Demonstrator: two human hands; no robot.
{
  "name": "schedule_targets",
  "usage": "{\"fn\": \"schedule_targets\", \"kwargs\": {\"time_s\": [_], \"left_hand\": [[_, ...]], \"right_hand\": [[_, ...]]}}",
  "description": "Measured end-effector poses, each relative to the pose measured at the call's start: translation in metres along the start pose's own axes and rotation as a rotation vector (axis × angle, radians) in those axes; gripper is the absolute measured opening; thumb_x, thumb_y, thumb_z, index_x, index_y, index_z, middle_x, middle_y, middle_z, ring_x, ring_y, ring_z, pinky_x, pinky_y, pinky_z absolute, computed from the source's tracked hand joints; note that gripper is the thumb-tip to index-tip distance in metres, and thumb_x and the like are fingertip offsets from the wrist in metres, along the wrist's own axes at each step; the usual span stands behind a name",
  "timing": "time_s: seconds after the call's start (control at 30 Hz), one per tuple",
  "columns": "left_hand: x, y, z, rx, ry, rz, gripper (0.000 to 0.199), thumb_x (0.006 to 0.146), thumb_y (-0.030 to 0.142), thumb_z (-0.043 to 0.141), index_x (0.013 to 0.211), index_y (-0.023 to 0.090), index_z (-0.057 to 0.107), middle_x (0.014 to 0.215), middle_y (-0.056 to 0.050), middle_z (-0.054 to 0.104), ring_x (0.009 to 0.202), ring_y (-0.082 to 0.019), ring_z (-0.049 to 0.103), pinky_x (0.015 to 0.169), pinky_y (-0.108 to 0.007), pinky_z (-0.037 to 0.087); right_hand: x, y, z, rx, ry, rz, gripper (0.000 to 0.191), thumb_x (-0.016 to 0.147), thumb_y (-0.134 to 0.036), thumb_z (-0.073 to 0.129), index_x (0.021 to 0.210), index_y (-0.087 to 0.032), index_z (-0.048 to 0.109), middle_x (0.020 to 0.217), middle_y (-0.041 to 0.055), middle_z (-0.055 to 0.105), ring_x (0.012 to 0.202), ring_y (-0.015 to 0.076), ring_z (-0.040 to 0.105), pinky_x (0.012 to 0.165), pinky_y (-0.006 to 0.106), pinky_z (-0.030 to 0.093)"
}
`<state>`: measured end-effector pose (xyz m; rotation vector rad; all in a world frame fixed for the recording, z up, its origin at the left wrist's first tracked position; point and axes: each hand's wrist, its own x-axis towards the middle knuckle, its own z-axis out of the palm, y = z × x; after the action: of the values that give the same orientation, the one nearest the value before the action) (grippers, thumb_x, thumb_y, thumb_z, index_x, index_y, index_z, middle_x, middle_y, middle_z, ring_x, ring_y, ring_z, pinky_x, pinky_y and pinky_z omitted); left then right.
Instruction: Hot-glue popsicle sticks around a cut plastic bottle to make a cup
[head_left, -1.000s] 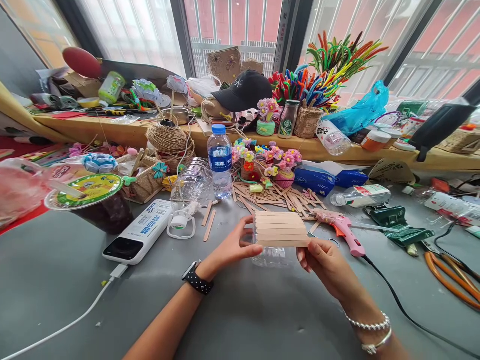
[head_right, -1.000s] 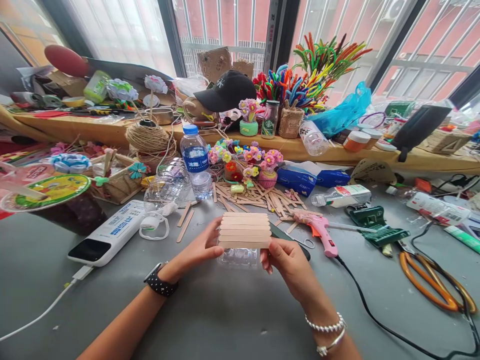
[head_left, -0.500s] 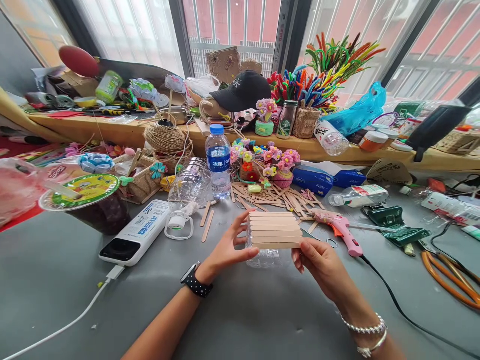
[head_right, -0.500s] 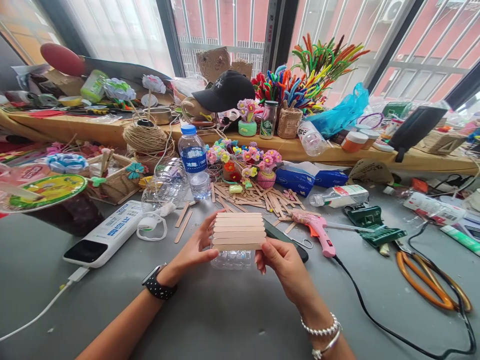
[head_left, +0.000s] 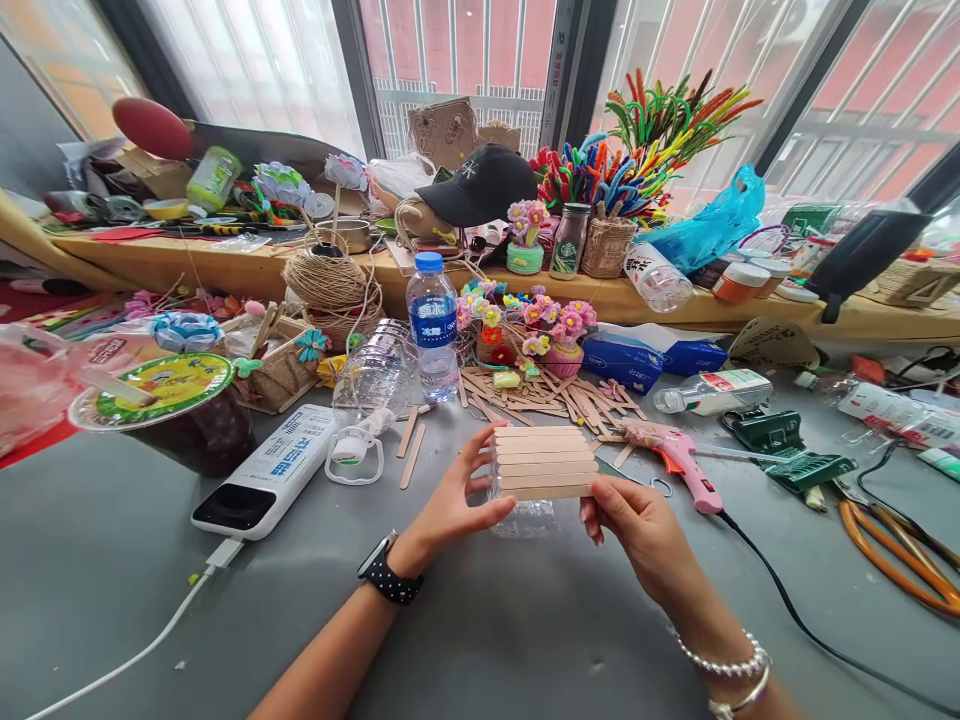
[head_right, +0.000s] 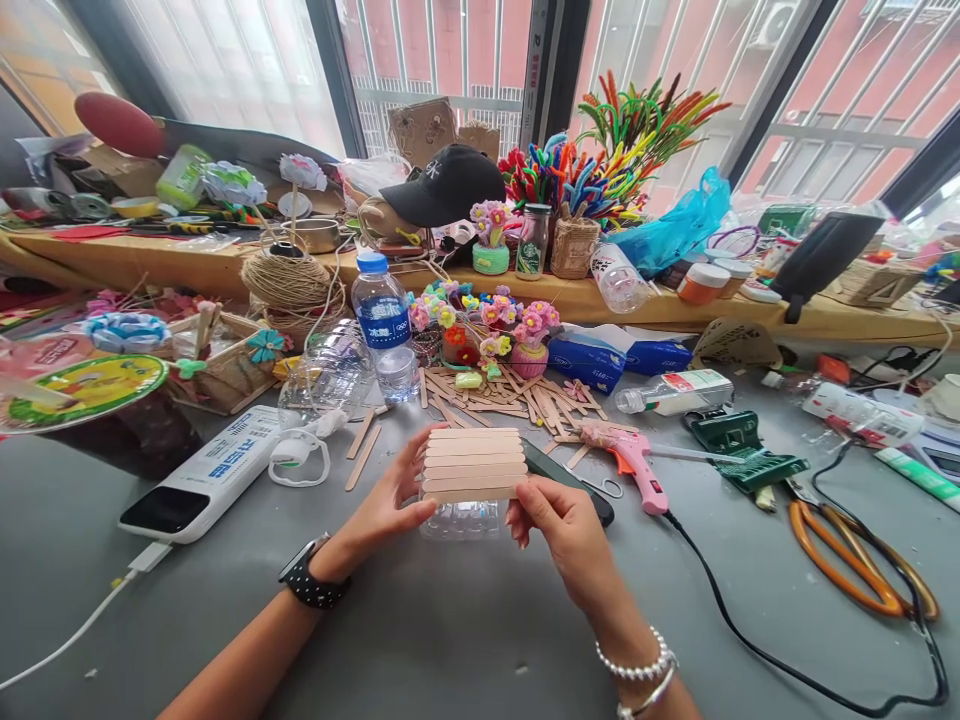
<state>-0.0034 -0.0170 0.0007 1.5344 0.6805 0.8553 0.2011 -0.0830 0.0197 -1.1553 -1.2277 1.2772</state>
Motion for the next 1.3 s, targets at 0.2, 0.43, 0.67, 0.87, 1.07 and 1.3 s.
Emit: {"fn": "schedule_targets", "kwargs": {"time_s": [0.2,0.43,0.67,0.87,1.07,1.3], "left_hand": [[-0.001,0.000,0.003,0.028,0.018,-0.008,0.081,0.067,0.047,0.065,0.132,0.029,0.019,0.139,-0.009,0.024,0.125,-0.030,0.028,0.097,-0.043,0.033],[-0.004,-0.001,0.001,0.147,0.128,0.127,0.080,0.062,0.046,0.070,0.129,0.030,0.029,0.137,-0.008,0.028,0.122,-0.030,0.033,0.093,-0.040,0.038],[-0.004,-0.001,0.001,0.155,0.157,0.172,0.077,0.061,0.043,0.070,0.126,0.028,0.032,0.134,-0.009,0.033,0.120,-0.030,0.035,0.091,-0.039,0.041],[-0.004,0.001,0.003,0.187,0.153,0.183,0.073,0.064,0.040,0.067,0.126,0.028,0.031,0.134,-0.009,0.032,0.120,-0.030,0.035,0.091,-0.038,0.040],[0.001,0.009,0.006,0.092,0.251,0.132,0.069,0.069,0.045,0.063,0.121,0.026,0.022,0.125,-0.009,0.037,0.115,-0.026,0.041,0.097,-0.039,0.034],[0.001,0.010,0.013,-0.013,0.242,0.089,0.075,0.061,0.059,0.063,0.111,0.024,0.019,0.119,-0.011,0.038,0.115,-0.030,0.041,0.094,-0.041,0.036]], "right_hand": [[-0.004,0.001,0.008,-0.523,0.291,-0.243,0.037,0.086,-0.041,0.038,0.058,-0.020,0.048,0.054,-0.0010,0.045,0.051,0.0109,0.043,0.053,0.024,0.034],[-0.004,0.000,0.009,-0.702,0.288,-0.373,0.033,0.088,-0.036,0.034,0.062,-0.021,0.046,0.056,-0.0013,0.044,0.052,0.0116,0.040,0.052,0.024,0.031],[-0.006,0.002,0.011,-0.674,0.261,-0.345,0.033,0.088,-0.037,0.033,0.062,-0.021,0.045,0.056,-0.0016,0.044,0.052,0.0112,0.041,0.051,0.023,0.031],[-0.005,0.003,0.010,-0.661,0.250,-0.325,0.035,0.088,-0.039,0.033,0.061,-0.021,0.046,0.057,-0.0010,0.045,0.053,0.0113,0.042,0.052,0.023,0.032],[0.000,0.005,0.012,-0.492,0.169,-0.078,0.036,0.079,-0.051,0.047,0.094,-0.018,0.052,0.061,-0.0015,0.053,0.055,0.0126,0.051,0.052,0.024,0.038],[0.005,0.024,0.023,-0.021,0.030,0.125,0.086,0.065,-0.054,0.061,0.129,-0.017,0.017,0.118,0.0172,0.049,0.087,0.0211,0.059,0.062,0.030,0.049]]}}
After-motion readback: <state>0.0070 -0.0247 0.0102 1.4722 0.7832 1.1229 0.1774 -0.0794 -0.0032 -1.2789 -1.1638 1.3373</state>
